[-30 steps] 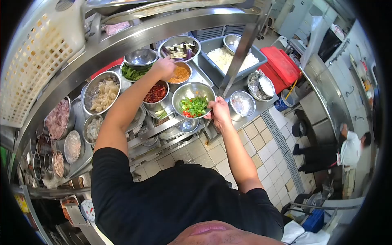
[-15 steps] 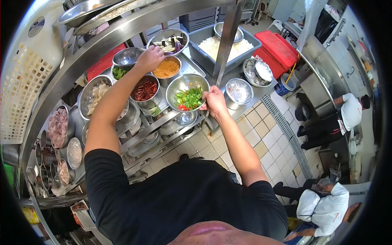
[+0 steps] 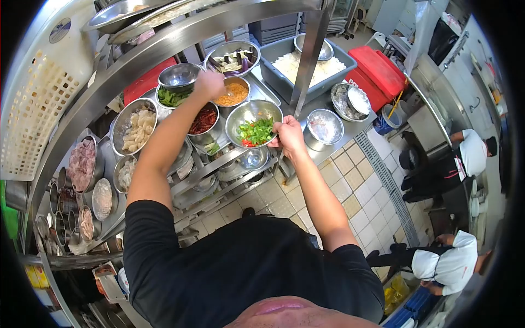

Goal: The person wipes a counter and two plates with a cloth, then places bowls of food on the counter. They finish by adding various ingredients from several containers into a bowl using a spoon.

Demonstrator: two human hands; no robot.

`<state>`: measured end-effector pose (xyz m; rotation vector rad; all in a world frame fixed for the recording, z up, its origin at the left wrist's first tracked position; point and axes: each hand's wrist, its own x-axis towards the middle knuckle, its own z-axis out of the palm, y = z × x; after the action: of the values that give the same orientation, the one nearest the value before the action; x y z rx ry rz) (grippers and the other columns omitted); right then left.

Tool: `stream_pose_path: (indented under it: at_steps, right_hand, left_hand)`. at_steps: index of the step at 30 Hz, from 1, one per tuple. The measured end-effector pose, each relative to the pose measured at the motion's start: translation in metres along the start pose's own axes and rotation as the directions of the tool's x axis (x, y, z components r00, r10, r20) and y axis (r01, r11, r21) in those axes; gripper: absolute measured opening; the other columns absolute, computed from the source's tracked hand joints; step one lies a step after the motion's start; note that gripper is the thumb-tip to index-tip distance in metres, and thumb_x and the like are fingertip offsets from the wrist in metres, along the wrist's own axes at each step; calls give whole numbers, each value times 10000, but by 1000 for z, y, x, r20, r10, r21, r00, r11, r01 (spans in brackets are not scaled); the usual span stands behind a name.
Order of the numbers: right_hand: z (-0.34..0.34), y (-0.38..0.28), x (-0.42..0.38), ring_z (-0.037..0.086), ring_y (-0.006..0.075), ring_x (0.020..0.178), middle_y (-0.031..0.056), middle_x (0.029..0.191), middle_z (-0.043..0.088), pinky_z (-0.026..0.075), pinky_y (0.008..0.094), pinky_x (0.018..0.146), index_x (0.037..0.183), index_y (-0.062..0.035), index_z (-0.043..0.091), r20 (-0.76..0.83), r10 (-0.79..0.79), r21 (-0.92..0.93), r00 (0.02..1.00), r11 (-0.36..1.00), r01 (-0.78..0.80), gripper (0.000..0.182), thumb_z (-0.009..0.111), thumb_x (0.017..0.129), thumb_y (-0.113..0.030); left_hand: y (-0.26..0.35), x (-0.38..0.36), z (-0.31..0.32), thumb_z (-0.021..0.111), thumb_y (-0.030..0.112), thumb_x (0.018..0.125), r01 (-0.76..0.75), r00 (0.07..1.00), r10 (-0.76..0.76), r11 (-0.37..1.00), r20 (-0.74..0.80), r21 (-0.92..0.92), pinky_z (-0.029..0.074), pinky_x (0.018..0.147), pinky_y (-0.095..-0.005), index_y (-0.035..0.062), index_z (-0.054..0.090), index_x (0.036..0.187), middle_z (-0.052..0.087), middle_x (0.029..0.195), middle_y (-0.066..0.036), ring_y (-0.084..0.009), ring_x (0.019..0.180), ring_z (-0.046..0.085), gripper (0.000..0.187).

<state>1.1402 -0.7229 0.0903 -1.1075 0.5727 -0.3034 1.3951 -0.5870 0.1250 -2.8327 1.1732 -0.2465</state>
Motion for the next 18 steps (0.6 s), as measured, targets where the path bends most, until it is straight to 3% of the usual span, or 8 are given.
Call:
stream_pose_path:
  at_steps: [2, 6, 12, 16, 18]
  right_hand:
    - [2, 0, 1, 506, 159, 355, 96, 592, 498, 493, 311, 325, 801, -48, 367, -20, 4, -11, 1000, 1000, -4, 183, 514, 744, 45]
    - [2, -2, 2, 510, 154, 360, 87, 604, 502, 496, 306, 327, 797, -54, 374, -24, 0, -21, 1000, 1000, 0, 183, 524, 747, 37]
    - [0, 0, 7, 505, 139, 367, 79, 615, 509, 493, 298, 327, 798, -54, 385, -30, 2, -33, 1000, 999, -3, 176, 529, 746, 33]
    - [0, 3, 4, 496, 130, 367, 71, 610, 508, 489, 292, 330, 803, -56, 389, -28, -7, -12, 1000, 1000, 7, 174, 525, 745, 35]
    - [1, 3, 2, 491, 127, 368, 66, 603, 504, 492, 291, 339, 802, -60, 389, -37, -3, -33, 999, 999, 2, 172, 522, 745, 35]
  left_hand:
    - [10, 1, 20, 546, 200, 694, 63, 993, -42, 980, 115, -189, 481, 807, -443, 123, 690, 874, 676, 906, -146, -337, 925, 627, 243]
    - [-16, 18, 33, 570, 241, 720, 42, 982, 13, 957, 186, -289, 491, 766, -404, 92, 678, 906, 681, 906, -134, -309, 859, 644, 261]
    - [-25, -12, -35, 598, 221, 732, -180, 974, 227, 793, 8, -582, 476, 653, -381, 49, 651, 821, 657, 765, -141, -270, 724, 633, 201]
    - [-19, -13, -17, 542, 202, 729, -48, 995, 27, 970, -91, -239, 486, 694, -407, 74, 653, 838, 659, 830, -160, -314, 808, 638, 201]
    - [-8, -13, 7, 509, 189, 720, -49, 996, 28, 969, -89, -243, 497, 736, -424, 98, 662, 831, 662, 865, -165, -330, 844, 633, 210]
